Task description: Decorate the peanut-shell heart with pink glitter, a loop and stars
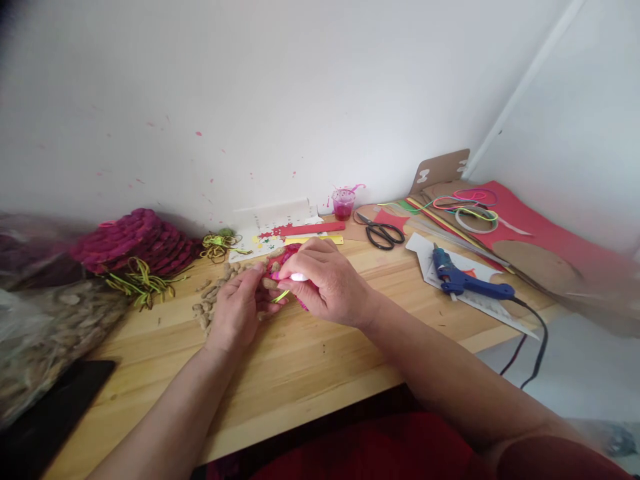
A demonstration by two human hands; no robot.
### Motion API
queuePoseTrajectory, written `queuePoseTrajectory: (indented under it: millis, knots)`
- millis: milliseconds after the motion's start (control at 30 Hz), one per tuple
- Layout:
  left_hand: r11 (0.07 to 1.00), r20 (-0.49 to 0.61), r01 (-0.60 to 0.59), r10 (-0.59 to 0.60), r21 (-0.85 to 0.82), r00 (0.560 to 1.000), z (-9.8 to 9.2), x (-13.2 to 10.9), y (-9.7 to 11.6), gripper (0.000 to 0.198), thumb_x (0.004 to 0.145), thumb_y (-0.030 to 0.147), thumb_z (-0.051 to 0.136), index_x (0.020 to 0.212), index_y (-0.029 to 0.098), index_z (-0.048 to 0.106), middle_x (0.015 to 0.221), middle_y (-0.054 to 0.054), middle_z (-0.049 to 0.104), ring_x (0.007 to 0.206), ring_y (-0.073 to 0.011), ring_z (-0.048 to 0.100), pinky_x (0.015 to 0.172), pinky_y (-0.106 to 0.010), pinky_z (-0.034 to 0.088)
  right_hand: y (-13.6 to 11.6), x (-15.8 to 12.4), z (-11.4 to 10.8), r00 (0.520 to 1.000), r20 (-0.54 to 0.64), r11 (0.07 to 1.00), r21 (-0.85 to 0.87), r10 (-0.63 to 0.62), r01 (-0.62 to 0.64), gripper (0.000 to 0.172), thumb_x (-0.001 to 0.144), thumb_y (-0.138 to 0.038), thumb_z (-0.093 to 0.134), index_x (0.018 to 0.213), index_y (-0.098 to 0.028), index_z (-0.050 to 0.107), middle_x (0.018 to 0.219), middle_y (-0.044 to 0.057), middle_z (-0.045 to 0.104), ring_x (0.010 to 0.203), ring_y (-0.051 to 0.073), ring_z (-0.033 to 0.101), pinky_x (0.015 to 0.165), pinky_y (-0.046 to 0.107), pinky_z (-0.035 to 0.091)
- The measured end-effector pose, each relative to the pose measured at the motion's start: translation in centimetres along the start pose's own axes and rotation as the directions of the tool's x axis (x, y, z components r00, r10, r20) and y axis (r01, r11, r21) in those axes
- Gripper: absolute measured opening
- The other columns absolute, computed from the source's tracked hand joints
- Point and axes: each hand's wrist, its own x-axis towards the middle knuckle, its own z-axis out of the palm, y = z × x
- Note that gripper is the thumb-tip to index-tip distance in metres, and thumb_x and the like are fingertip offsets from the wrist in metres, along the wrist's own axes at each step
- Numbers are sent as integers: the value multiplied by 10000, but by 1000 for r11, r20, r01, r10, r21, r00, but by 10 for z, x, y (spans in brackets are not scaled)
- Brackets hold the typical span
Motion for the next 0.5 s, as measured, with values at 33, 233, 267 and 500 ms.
queuePoseTrajectory:
  millis: [33, 233, 267, 500]
  knots:
    - [1000, 3, 2, -2, -5, 1000, 1, 0, 1, 418, 769, 561, 751, 797, 157, 648, 599, -1, 654, 466, -146, 643, 423, -216, 508, 0, 0, 0, 1000, -11, 1000, -4, 3, -3, 33, 963, -196, 656, 964, -229, 653, 842, 24, 746, 855, 213, 618, 823, 389, 505]
    - [998, 18, 59, -58, -35, 998, 3, -3, 7, 381, 749, 510, 750, 816, 159, 615, 630, -27, 693, 488, -157, 661, 428, -215, 509, -1, 0, 0, 999, -34, 1000, -26, 3, -4, 52, 954, -186, 662, 964, -236, 653, 838, 18, 745, 838, 210, 628, 803, 384, 507]
    - [997, 17, 68, -68, -36, 998, 3, -3, 8, 375, 751, 504, 745, 816, 161, 610, 626, -28, 693, 484, -158, 659, 423, -215, 506, 0, 0, 0, 999, -37, 999, -30, 9, -10, 53, 953, -187, 661, 963, -239, 654, 837, 19, 742, 835, 211, 632, 800, 385, 509]
    - [993, 2, 114, -114, -38, 993, 4, -3, 9, 327, 791, 459, 712, 867, 164, 595, 676, -47, 724, 494, -165, 681, 416, -207, 500, 4, -2, 0, 998, -16, 998, 11, 55, -54, 37, 956, -200, 658, 961, -237, 656, 860, 23, 743, 829, 201, 637, 810, 386, 501]
